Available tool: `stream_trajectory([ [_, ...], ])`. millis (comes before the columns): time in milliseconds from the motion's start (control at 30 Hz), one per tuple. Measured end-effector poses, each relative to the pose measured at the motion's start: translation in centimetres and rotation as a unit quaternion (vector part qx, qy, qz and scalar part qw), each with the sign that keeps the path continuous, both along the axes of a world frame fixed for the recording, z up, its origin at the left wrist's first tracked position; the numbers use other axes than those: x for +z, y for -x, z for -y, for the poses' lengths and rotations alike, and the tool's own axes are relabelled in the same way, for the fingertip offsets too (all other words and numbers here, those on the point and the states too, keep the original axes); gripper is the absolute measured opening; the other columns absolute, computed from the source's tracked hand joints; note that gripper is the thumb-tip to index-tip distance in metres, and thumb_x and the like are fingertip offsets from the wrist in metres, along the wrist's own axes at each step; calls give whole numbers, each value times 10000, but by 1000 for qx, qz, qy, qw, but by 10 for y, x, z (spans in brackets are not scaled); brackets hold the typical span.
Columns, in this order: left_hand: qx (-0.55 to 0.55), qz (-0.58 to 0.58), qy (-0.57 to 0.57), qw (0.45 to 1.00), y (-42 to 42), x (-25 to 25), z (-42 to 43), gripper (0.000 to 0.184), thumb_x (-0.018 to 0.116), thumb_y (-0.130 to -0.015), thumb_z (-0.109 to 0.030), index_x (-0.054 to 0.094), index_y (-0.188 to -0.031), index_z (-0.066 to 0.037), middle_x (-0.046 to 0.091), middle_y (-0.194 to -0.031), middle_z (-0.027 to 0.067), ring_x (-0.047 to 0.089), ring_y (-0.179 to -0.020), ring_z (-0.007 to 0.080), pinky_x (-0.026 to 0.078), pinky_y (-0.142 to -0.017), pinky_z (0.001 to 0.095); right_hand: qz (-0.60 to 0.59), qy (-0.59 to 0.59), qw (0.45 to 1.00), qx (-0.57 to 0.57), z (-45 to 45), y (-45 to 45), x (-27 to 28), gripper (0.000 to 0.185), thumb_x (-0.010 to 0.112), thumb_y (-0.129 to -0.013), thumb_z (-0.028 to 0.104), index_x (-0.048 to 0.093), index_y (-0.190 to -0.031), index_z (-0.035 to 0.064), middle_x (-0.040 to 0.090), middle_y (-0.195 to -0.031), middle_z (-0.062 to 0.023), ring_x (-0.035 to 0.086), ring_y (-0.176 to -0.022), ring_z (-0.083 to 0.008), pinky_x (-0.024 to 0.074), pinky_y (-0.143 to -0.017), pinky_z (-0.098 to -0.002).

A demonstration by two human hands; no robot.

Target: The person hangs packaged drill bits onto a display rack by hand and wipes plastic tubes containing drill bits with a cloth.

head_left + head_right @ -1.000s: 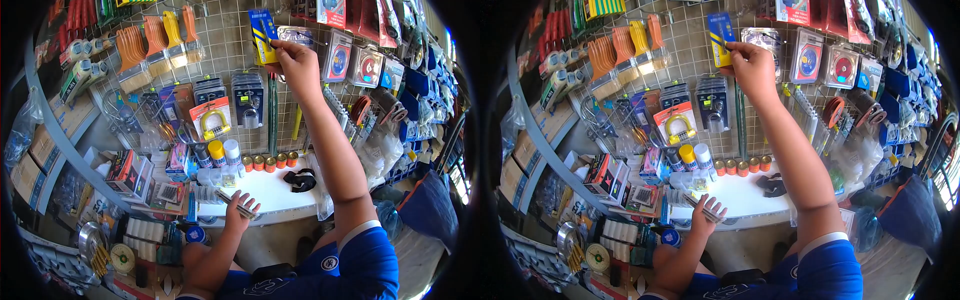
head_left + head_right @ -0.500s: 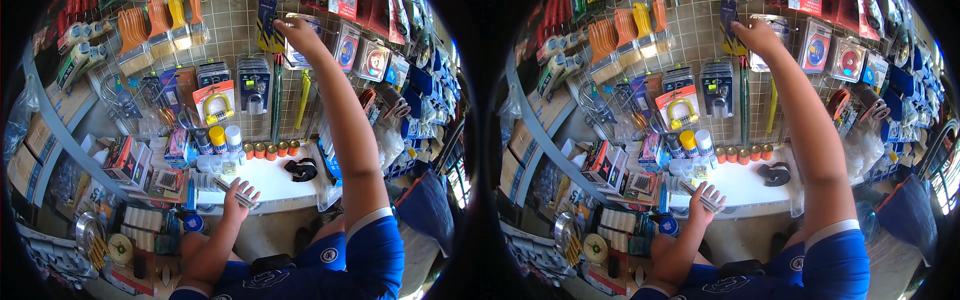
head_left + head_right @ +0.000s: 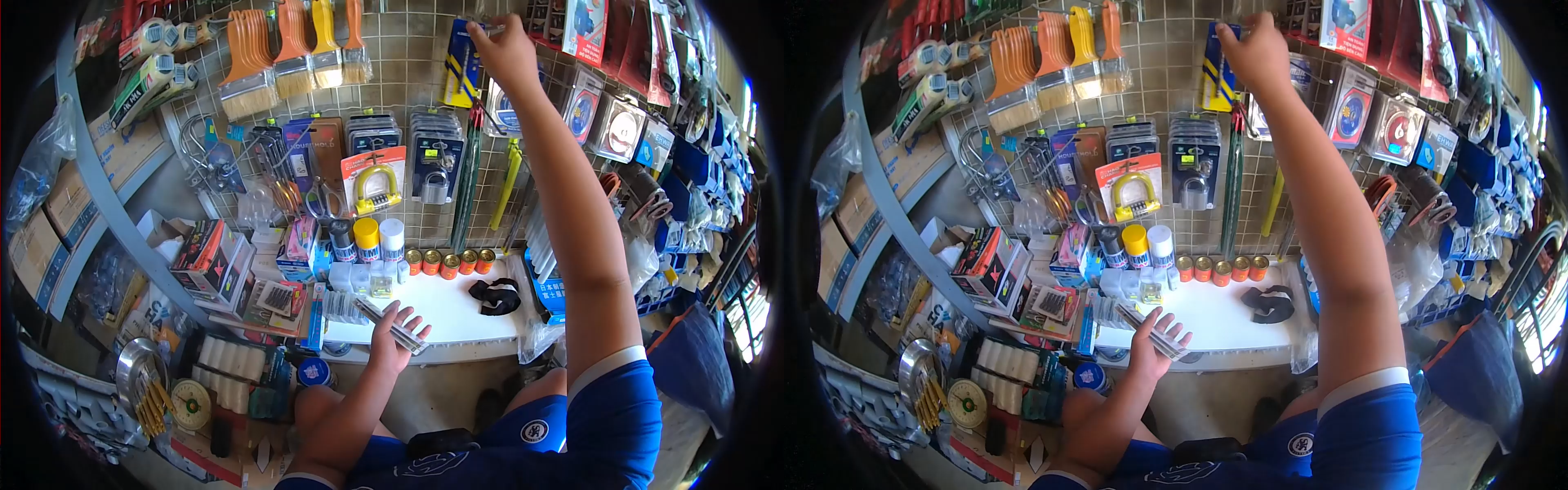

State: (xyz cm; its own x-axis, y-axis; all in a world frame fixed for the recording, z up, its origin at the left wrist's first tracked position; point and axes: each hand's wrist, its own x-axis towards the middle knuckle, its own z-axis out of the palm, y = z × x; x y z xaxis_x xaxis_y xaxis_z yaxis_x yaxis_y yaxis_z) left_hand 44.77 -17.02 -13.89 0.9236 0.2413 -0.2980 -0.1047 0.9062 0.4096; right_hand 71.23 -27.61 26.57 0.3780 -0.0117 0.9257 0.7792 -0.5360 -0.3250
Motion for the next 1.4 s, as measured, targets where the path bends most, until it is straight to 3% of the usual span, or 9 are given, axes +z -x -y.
stream_trajectory([
  [33,-2,1,2,1000,0,0,-1,439,700,-897,-258,448,-1241,-152,530,-1127,91,523,-1047,294,489,-940,593,65,10,996,-57,-1,2,8,588,692,-844,492,654,-1119,-27,711,-919,-237,696,-928,-376,533,-825,-424],
  [67,-3,1,3,1000,1,-1,-2,438,700,-897,-257,448,-1240,-152,531,-1125,90,525,-1046,294,490,-940,591,37,72,994,-66,0,4,18,536,677,-852,461,677,-1072,-28,697,-956,-267,675,-943,-427,538,-850,-457],
  [167,-5,-4,9,1000,0,-5,-3,432,693,-901,-255,448,-1242,-151,536,-1120,88,532,-1040,291,497,-939,587,6,221,966,-133,-6,-11,42,442,632,-876,389,700,-1008,-28,697,-985,-266,676,-947,-434,542,-868,-474],
  [200,-4,-7,10,1000,1,-6,-5,430,689,-903,-254,448,-1243,-151,537,-1119,88,535,-1037,289,499,-938,585,3,230,961,-153,-9,-11,47,366,584,-882,304,709,-961,-30,687,-1013,-279,669,-970,-443,539,-895,-488],
  [433,9,15,4,1000,8,-6,-11,422,682,-904,-256,459,-1247,-153,520,-1159,100,529,-1053,297,496,-947,594,45,436,877,-196,-3,-30,72,279,591,-879,215,680,-1065,26,698,-1007,-240,662,-999,-430,539,-882,-484],
  [700,6,32,15,999,3,-9,-12,409,693,-898,-261,477,-1232,-163,469,-1213,123,484,-1121,331,473,-971,623,46,465,858,-212,-7,-7,84,250,632,-854,238,704,-998,46,703,-998,-214,673,-968,-405,543,-871,-468],
  [867,2,35,13,999,3,-3,-7,408,652,-922,-241,447,-1258,-136,492,-1187,130,533,-1057,316,500,-933,602,68,488,808,-322,-27,5,73,174,631,-831,102,746,-955,60,729,-1032,-164,714,-967,-346,586,-752,-438],
  [1133,4,44,11,999,8,-2,-11,409,621,-944,-230,427,-1283,-113,508,-1168,132,562,-1023,303,522,-900,580,103,462,829,-296,-23,4,76,181,572,-867,87,713,-977,64,720,-981,-183,709,-938,-371,583,-762,-459],
  [1400,1,50,15,999,11,-5,-16,426,675,-911,-260,449,-1253,-147,486,-1182,121,518,-1067,324,496,-942,602,80,454,839,-291,-28,12,81,204,557,-863,78,688,-1018,58,710,-1001,-202,696,-961,-387,574,-791,-482],
])
